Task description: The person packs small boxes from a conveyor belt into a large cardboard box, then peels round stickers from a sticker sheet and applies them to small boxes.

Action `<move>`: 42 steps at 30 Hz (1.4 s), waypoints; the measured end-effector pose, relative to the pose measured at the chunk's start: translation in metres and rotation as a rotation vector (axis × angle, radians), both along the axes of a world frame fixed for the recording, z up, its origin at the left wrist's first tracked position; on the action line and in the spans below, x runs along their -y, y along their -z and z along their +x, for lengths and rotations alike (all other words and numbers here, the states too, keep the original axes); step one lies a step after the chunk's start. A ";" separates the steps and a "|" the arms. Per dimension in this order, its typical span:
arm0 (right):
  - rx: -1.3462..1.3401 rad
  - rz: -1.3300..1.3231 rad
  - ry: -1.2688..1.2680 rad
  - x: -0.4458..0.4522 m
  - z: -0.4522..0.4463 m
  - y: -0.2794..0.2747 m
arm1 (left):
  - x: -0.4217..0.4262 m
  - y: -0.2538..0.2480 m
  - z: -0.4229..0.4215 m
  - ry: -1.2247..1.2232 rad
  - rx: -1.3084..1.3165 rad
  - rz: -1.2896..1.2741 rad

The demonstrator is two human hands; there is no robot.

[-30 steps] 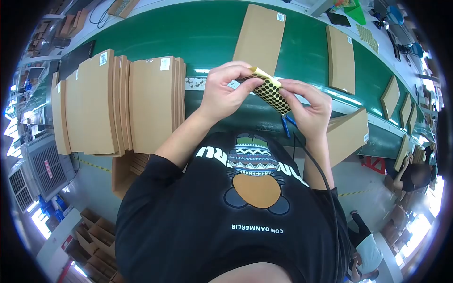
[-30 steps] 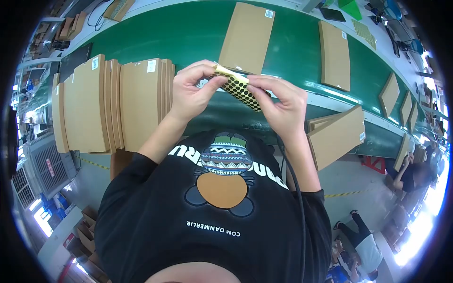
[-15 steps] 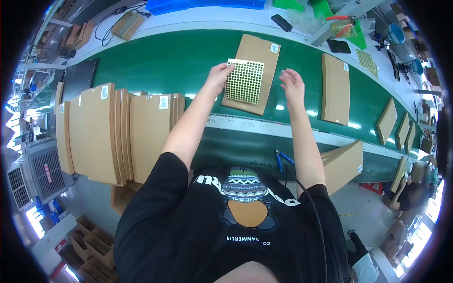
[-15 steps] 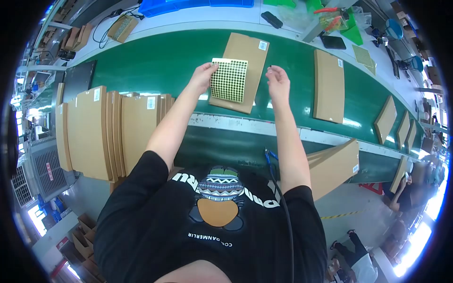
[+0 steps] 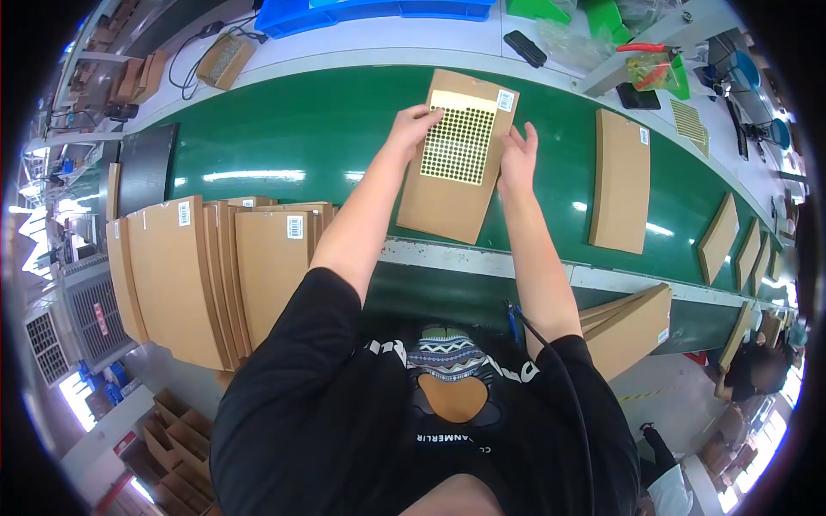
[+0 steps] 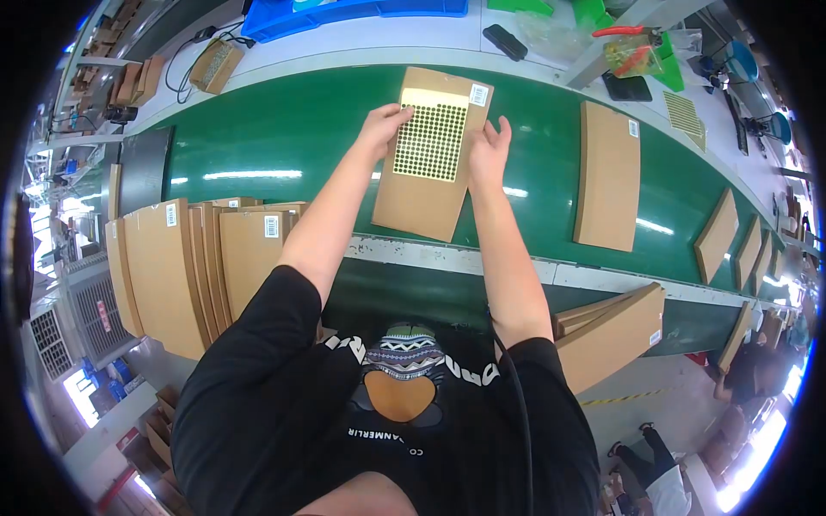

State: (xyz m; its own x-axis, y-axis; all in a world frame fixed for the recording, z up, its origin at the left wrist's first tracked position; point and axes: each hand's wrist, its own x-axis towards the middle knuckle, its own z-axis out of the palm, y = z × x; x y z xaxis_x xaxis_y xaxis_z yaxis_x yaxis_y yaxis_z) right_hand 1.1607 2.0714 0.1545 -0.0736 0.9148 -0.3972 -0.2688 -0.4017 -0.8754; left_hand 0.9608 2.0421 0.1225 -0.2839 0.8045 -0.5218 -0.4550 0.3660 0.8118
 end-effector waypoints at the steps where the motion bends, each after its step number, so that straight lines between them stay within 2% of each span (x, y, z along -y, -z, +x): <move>1: -0.052 0.034 0.043 0.008 0.005 -0.013 | 0.008 -0.010 -0.002 0.037 -0.126 0.050; 4: -0.112 0.177 0.021 0.044 0.032 -0.058 | 0.040 -0.057 0.004 0.205 -0.410 0.247; 6: -0.099 0.191 0.021 0.070 0.059 -0.091 | 0.075 -0.107 0.022 0.227 -0.343 0.295; 8: -0.084 0.207 -0.001 0.099 0.084 -0.132 | 0.110 -0.130 0.035 0.221 -0.582 0.512; 9: 0.017 0.349 0.017 0.109 0.097 -0.152 | 0.125 -0.140 0.044 0.227 -0.576 0.520; 11: 0.159 0.597 0.017 0.128 0.120 -0.196 | 0.153 -0.158 0.059 0.225 -0.446 0.807; 12: 0.196 0.705 0.003 0.136 0.131 -0.221 | 0.164 -0.166 0.065 0.250 -0.446 0.844; 15: 0.196 0.723 -0.306 0.156 0.150 -0.270 | 0.193 -0.198 0.074 0.387 -0.669 0.942; 16: 0.188 0.715 -0.305 0.163 0.149 -0.277 | 0.201 -0.206 0.076 0.393 -0.673 0.932; 18: 0.158 0.551 -0.522 0.175 0.150 -0.286 | 0.213 -0.213 0.083 0.470 -0.658 0.992; 22: 0.109 0.373 -0.636 0.193 0.150 -0.287 | 0.229 -0.218 0.091 0.497 -0.692 1.043; 31: 0.121 0.391 -0.673 0.214 0.151 -0.284 | 0.249 -0.229 0.098 0.518 -0.814 1.082; 42: 0.196 0.436 -0.655 0.221 0.155 -0.284 | 0.250 -0.233 0.102 0.562 -0.815 1.060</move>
State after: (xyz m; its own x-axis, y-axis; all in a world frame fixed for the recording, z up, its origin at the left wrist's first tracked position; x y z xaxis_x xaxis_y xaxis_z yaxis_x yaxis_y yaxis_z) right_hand 1.3157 1.8508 0.4383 -0.6140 0.7857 -0.0758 0.0773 -0.0358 -0.9964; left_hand 1.0625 1.7924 0.3550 0.2713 0.8052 0.5273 0.2554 -0.5884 0.7671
